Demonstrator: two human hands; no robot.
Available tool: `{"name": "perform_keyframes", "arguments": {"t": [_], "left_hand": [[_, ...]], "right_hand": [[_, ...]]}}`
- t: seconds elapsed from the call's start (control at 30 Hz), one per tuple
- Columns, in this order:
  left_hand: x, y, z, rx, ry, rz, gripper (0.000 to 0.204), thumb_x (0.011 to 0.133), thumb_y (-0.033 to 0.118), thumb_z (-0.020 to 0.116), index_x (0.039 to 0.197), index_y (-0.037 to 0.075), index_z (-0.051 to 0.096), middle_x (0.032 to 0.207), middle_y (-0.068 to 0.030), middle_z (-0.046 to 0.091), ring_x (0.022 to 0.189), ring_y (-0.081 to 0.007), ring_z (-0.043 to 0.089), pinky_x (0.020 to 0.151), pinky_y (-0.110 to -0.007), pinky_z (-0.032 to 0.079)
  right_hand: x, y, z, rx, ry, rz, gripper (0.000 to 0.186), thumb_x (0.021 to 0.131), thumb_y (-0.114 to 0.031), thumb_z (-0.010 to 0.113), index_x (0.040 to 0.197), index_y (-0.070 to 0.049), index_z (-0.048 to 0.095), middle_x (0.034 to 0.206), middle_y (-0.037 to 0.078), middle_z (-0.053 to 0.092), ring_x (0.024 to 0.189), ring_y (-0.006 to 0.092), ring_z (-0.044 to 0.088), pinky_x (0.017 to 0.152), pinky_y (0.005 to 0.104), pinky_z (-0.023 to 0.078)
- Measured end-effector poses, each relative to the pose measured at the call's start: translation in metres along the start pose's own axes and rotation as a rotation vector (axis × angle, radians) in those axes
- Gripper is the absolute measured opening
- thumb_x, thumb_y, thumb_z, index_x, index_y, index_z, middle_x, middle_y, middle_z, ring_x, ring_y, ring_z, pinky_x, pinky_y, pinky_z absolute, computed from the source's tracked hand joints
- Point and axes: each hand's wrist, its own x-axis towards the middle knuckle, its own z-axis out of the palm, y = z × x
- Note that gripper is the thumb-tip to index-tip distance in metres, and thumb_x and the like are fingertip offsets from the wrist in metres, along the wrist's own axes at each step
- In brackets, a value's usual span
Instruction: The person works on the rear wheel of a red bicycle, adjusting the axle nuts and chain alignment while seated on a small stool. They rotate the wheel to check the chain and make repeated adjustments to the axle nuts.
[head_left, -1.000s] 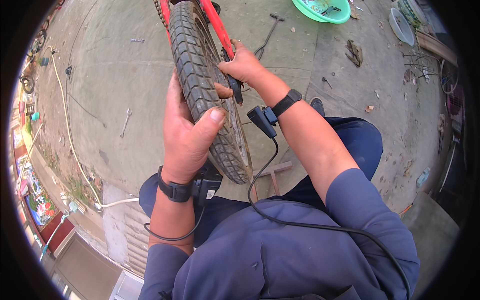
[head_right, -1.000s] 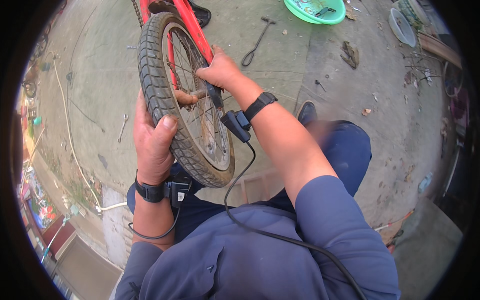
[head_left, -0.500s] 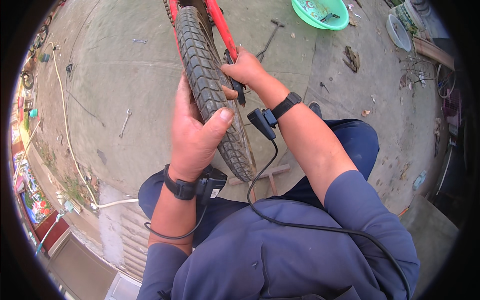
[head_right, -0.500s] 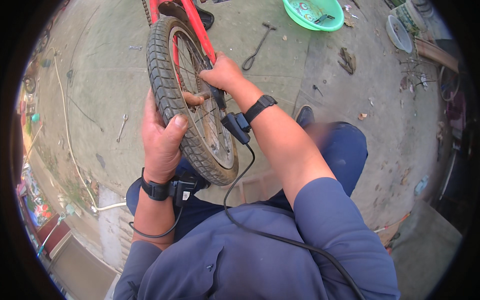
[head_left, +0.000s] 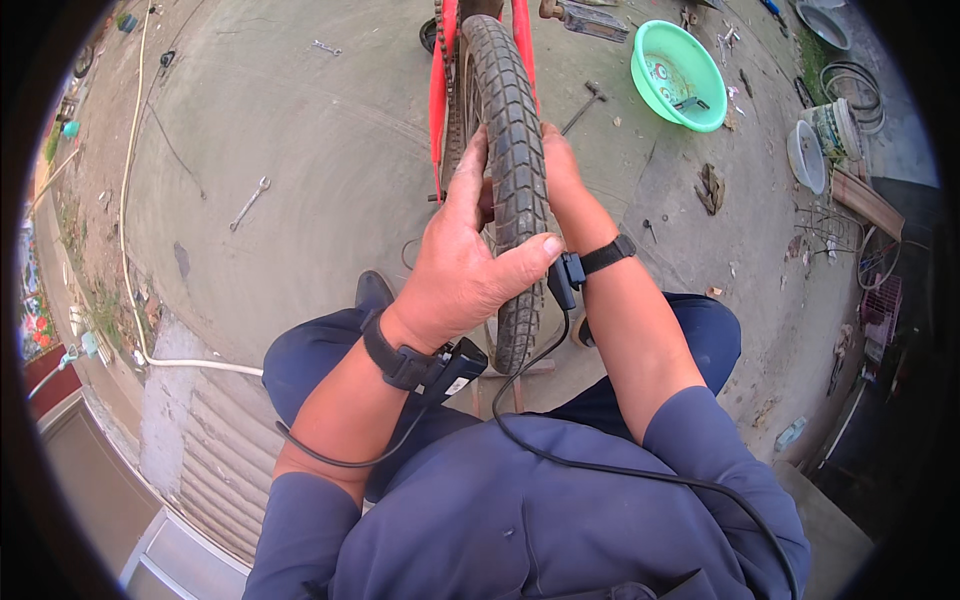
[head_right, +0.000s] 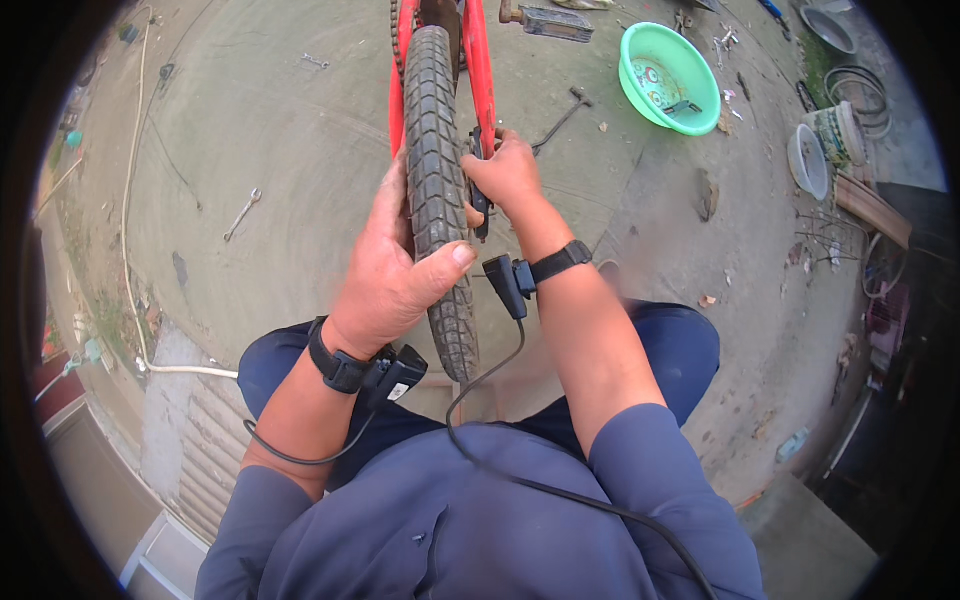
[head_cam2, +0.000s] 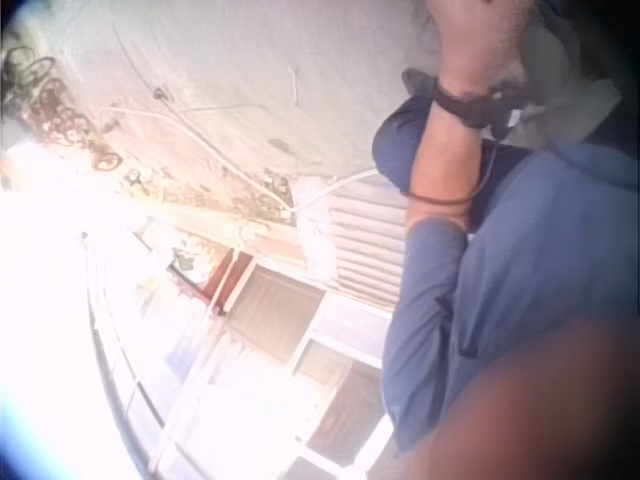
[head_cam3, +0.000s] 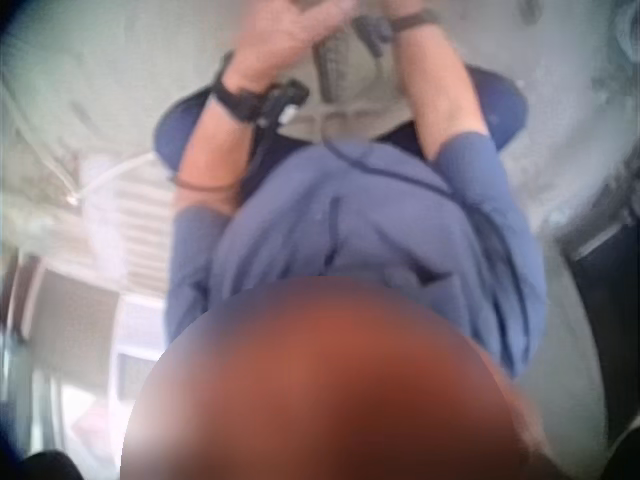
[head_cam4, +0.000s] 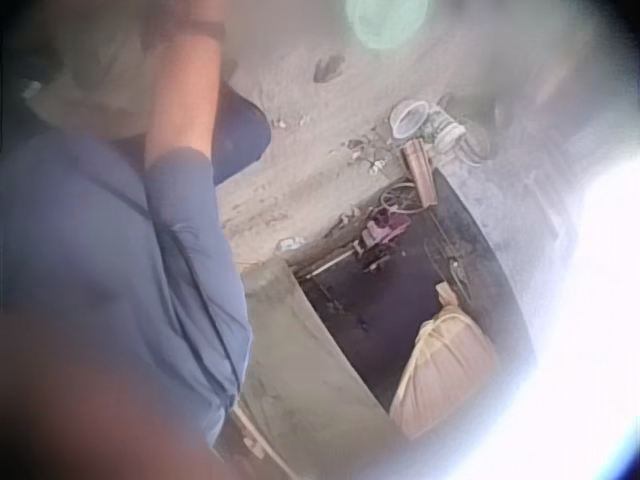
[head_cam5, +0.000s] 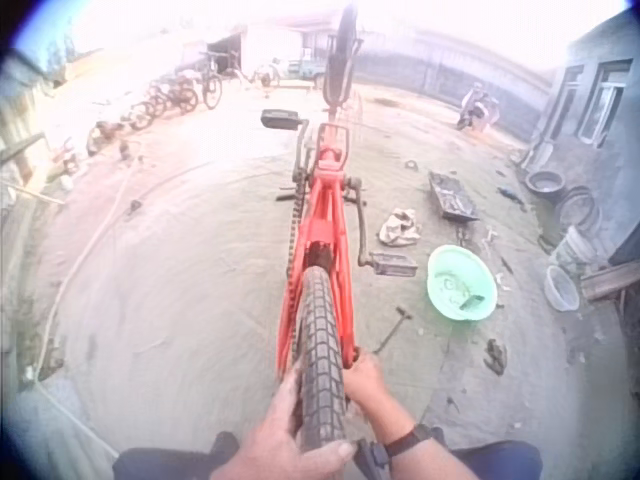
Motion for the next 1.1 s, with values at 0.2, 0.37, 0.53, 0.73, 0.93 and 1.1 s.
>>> {"name": "perform_keyframes", "arguments": {"t": [0.2, 0.37, 0.53, 0.73, 0.93, 1.1], "left_hand": [[0.0, -0.004, -0.004, 0.131, -0.002, 0.101, 0.107, 0.08, 0.03, 0.077, 0.156, -0.005, 0.011, 0.121, -0.018, 0.063, 0.108, -0.0251, 0.065, 0.097, -0.033, 0.049], [-0.002, -0.005, -0.007, 0.149, -0.036, 0.09, 0.105, 0.082, 0.027, 0.078, 0.156, -0.007, 0.011, 0.135, -0.0172, 0.055, 0.124, -0.0219, 0.057, 0.106, -0.032, 0.043], [-0.003, -0.006, -0.005, 0.229, 0.042, 0.129, 0.099, 0.083, 0.028, 0.076, 0.156, -0.002, 0.017, 0.111, -0.0172, 0.066, 0.098, -0.0289, 0.069, 0.089, -0.035, 0.052], [-0.002, -0.012, -0.004, 0.217, 0.046, 0.135, 0.104, 0.074, 0.028, 0.077, 0.153, -0.003, 0.016, 0.109, -0.0305, 0.063, 0.097, -0.0464, 0.065, 0.085, -0.049, 0.054], [-0.004, -0.015, -0.004, 0.225, 0.067, 0.174, 0.103, 0.074, 0.028, 0.077, 0.151, -0.008, 0.018, 0.107, -0.0301, 0.064, 0.099, -0.0454, 0.065, 0.088, -0.048, 0.053], [-0.008, -0.018, -0.006, 0.202, 0.072, 0.204, 0.104, 0.075, 0.027, 0.077, 0.151, -0.009, 0.017, 0.111, -0.0312, 0.062, 0.102, -0.0454, 0.064, 0.091, -0.047, 0.052]], "right_hand": [[-0.039, -0.032, -0.024, 0.877, -0.187, 0.391, 0.028, 0.098, -0.029, 0.052, 0.099, -0.002, 0.062, 0.083, 0.013, 0.066, 0.065, 0.0288, 0.065, 0.059, 0.0427, 0.056], [-0.058, -0.055, -0.027, 0.726, -0.175, 0.372, 0.029, 0.094, -0.03, 0.057, 0.099, -0.002, 0.063, 0.083, 0.012, 0.067, 0.065, 0.0267, 0.065, 0.06, 0.0414, 0.055], [-0.041, -0.034, -0.025, -0.05, -0.024, 0.135, 0.032, 0.09, -0.031, 0.063, 0.1, -0.001, 0.065, 0.082, 0.012, 0.068, 0.065, 0.0247, 0.065, 0.06, 0.0401, 0.055], [-0.024, -0.029, -0.026, -0.407, 0.054, 0.075, 0.036, 0.085, -0.032, 0.07, 0.101, 0.0, 0.066, 0.082, 0.011, 0.069, 0.066, 0.0222, 0.065, 0.061, 0.0385, 0.054], [-0.02, -0.034, -0.022, -0.543, 0.096, 0.069, 0.041, 0.081, -0.033, 0.076, 0.102, 0.001, 0.068, 0.082, 0.01, 0.07, 0.066, 0.0197, 0.065, 0.062, 0.0369, 0.054], [-0.022, -0.036, -0.019, -0.609, 0.126, 0.071, 0.046, 0.077, -0.034, 0.082, 0.103, 0.001, 0.069, 0.081, 0.009, 0.071, 0.066, 0.0176, 0.065, 0.063, 0.0356, 0.053]]}}
